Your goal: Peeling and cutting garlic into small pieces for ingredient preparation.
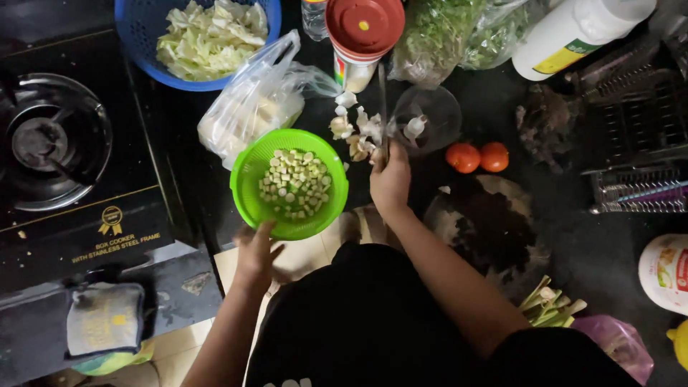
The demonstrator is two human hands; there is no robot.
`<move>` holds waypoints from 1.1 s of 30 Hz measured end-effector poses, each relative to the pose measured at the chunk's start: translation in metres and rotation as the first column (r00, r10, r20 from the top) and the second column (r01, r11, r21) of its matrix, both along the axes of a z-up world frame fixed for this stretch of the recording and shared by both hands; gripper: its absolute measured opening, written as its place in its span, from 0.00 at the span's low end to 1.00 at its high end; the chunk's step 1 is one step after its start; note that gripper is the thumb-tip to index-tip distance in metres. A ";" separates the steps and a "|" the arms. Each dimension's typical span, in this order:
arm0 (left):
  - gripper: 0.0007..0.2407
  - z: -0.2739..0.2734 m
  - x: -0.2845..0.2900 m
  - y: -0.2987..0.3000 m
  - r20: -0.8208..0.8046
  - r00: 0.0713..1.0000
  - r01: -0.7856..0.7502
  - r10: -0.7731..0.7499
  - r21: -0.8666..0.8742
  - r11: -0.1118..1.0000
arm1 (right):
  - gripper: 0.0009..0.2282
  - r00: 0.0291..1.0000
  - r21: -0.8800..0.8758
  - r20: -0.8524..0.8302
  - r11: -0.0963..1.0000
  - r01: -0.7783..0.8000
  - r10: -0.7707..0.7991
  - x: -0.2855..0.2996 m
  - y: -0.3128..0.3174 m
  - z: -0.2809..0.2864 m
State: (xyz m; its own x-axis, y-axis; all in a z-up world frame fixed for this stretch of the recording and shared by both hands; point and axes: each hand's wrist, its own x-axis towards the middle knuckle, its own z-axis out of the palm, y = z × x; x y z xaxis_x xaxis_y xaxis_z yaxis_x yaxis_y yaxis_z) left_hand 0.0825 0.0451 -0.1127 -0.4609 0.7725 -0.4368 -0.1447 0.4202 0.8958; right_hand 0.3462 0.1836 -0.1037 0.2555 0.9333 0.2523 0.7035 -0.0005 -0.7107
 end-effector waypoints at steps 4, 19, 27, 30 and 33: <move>0.20 -0.009 0.002 0.012 0.629 0.777 0.120 -0.032 -0.099 0.988 | 0.16 0.998 0.047 0.049 0.998 -0.037 0.035 0.002 -0.006 0.003; 0.25 0.114 0.020 0.031 0.532 0.818 0.272 -0.217 -0.026 0.962 | 0.27 0.973 -0.298 0.184 0.951 -0.083 0.142 0.160 -0.138 0.079; 0.26 0.131 0.045 0.097 0.347 0.832 0.398 -0.433 0.170 0.901 | 0.25 0.946 -0.387 0.189 0.905 -0.177 0.265 0.207 -0.162 0.081; 0.28 0.157 0.061 0.124 0.313 0.819 0.427 -0.481 0.226 0.875 | 0.27 0.986 -0.624 0.134 0.782 0.009 0.096 0.202 -0.159 0.094; 0.30 0.164 0.079 0.150 0.253 0.803 0.455 -0.539 0.322 0.830 | 0.26 0.903 -0.314 0.358 0.941 -0.125 0.239 0.230 -0.168 0.047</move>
